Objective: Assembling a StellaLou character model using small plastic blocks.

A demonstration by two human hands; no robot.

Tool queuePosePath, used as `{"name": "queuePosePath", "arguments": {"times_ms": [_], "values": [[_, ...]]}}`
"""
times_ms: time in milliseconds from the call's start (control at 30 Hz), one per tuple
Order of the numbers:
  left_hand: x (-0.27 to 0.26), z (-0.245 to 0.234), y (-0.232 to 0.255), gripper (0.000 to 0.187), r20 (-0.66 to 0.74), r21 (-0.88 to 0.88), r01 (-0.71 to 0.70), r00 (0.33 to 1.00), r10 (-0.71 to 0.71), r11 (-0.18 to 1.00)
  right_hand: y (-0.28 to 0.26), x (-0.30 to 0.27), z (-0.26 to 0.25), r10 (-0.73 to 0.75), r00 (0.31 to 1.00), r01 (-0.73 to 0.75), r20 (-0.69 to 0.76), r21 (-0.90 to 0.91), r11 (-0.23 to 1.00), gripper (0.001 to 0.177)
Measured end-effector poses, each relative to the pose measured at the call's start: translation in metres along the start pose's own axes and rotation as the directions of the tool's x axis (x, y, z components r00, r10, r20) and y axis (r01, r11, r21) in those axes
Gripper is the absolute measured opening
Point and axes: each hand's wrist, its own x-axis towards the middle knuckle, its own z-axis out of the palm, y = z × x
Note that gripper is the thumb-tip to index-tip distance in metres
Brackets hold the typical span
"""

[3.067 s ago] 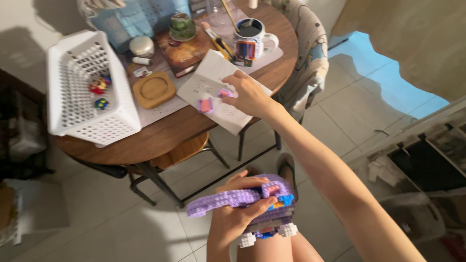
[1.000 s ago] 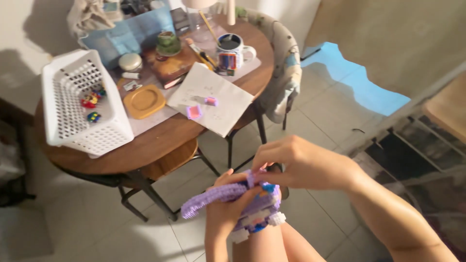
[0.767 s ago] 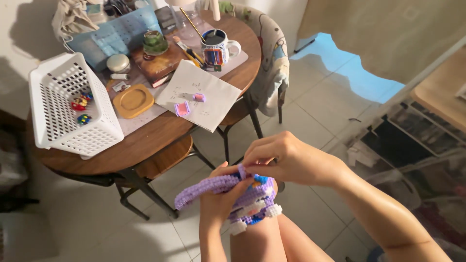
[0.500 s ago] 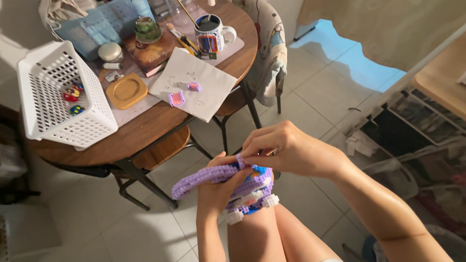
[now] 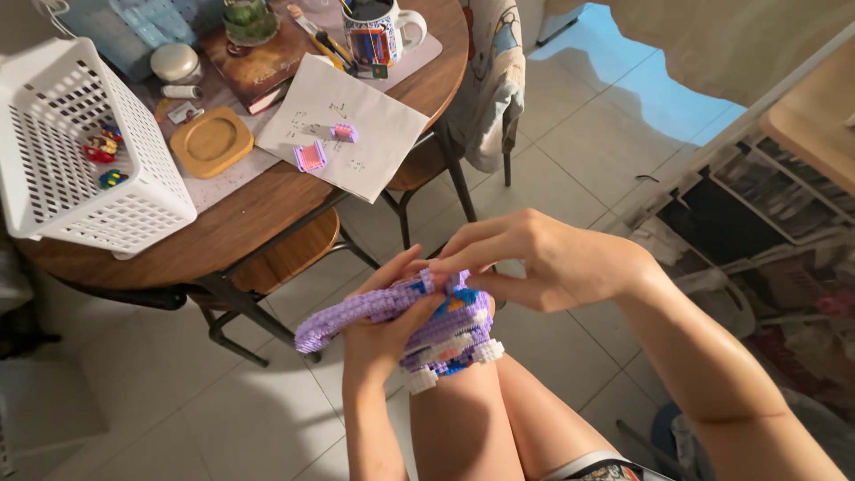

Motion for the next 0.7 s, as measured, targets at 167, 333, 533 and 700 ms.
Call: {"name": "queuePosePath", "arguments": {"times_ms": [167,333,533,700], "values": [[0.001,-0.007,-0.008,0.05,-0.028,0.048,0.123,0.992,-0.122,0.991,0.007,-0.005,0.013,-0.04,0.998,0.036,-0.051,-0.07,0.997,0.045],[0.0,-0.008,-0.008,0.047,0.007,-0.055,0.074,0.997,-0.074,0.996,0.011,-0.009,0.029,-0.05,0.99,0.043,-0.129,-0.06,0.997,0.041],[-0.001,-0.008,-0.005,0.026,0.052,-0.083,0.02,0.999,-0.015,0.996,0.019,-0.013,0.045,-0.016,0.976,0.011,-0.218,-0.02,1.0,0.03],[-0.003,-0.003,0.0,0.025,0.052,-0.1,0.042,0.998,-0.037,0.994,0.022,-0.017,0.051,-0.053,0.951,0.031,-0.305,-0.075,0.997,0.025]]}}
